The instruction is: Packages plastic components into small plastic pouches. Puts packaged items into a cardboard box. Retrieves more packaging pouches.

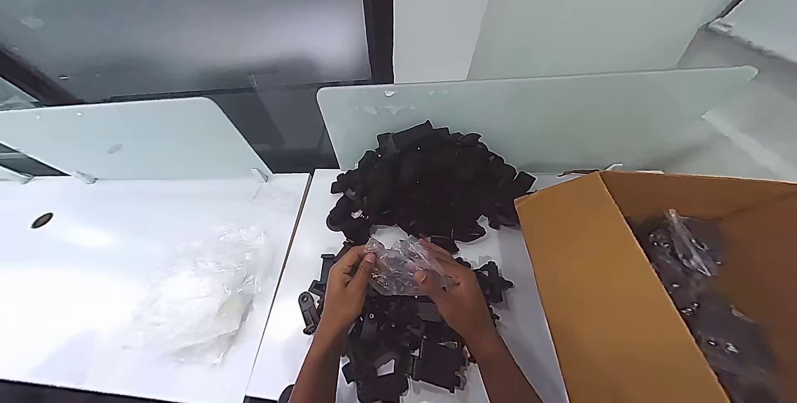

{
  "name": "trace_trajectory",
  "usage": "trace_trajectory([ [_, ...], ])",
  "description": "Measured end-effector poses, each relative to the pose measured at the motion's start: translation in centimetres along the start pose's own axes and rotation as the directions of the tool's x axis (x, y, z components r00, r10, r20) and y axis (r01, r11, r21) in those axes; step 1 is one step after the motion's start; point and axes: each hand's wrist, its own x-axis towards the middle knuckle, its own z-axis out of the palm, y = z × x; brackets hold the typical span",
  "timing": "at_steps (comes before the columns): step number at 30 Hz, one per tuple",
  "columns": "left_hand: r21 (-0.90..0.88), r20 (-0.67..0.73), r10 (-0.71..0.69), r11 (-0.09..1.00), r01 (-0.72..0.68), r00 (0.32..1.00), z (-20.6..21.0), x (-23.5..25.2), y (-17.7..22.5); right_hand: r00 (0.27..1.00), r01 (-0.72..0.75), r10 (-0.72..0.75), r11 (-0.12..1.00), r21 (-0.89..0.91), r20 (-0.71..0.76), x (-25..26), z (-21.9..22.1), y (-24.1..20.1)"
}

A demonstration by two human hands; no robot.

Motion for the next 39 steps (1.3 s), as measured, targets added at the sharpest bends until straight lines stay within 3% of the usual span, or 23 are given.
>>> trace_trajectory([
  [4,0.008,-0.152,-0.003,1.0,0.004,0.988,0.0,-0.2,-0.3,0.982,-0.003,0.026,0.993,0.12,-0.186,0.2,1.1,-0.5],
  [8,0.051,-0.368,-0.072,0.994,0.097,0.927,1.3,-0.4,-0.5,0.905,0.02,0.067,0.98,0.197,-0.42,0.1,2.7,-0.3],
  [10,0.114,-0.391,-0.073,0.985,0.127,0.918,1.5,-0.5,-0.6,0.883,-0.013,0.116,0.974,0.224,-0.456,0.0,3.1,-0.2],
  [16,0.248,-0.288,0.025,0.968,0.049,0.957,-1.4,-0.6,-0.4,0.94,-0.25,0.305,0.921,0.298,-0.152,0.1,2.9,-1.5],
  [21,0.328,-0.265,0.076,0.945,0.015,0.961,-5.9,-2.8,-0.6,0.968,-0.235,0.243,0.965,0.117,-0.057,-0.3,5.4,-1.3],
  [25,0.485,-0.198,0.119,0.874,-0.008,0.973,-10.9,-4.9,-0.2,0.972,-0.199,0.2,0.98,-0.021,0.123,-0.3,9.3,-0.8],
  [30,0.613,-0.296,0.079,0.78,0.126,0.952,-18.8,-8.1,0.1,0.887,-0.208,0.253,0.966,-0.155,0.387,1.0,16.9,-0.3],
  [33,0.692,-0.383,0.131,0.696,0.19,0.914,-23.9,-9.3,1.0,0.844,-0.176,0.256,0.962,-0.207,0.471,2.7,23.1,-0.3],
  [36,0.819,-0.405,0.154,0.5,0.282,0.901,-29.0,-8.7,2.6,0.81,-0.116,0.219,0.969,-0.217,0.544,5.2,30.0,-0.1],
  [39,0.876,-0.412,0.04,0.292,0.383,0.91,-33.7,-6.7,3.1,0.784,-0.011,0.189,0.956,-0.292,0.592,7.0,36.6,0.1],
])
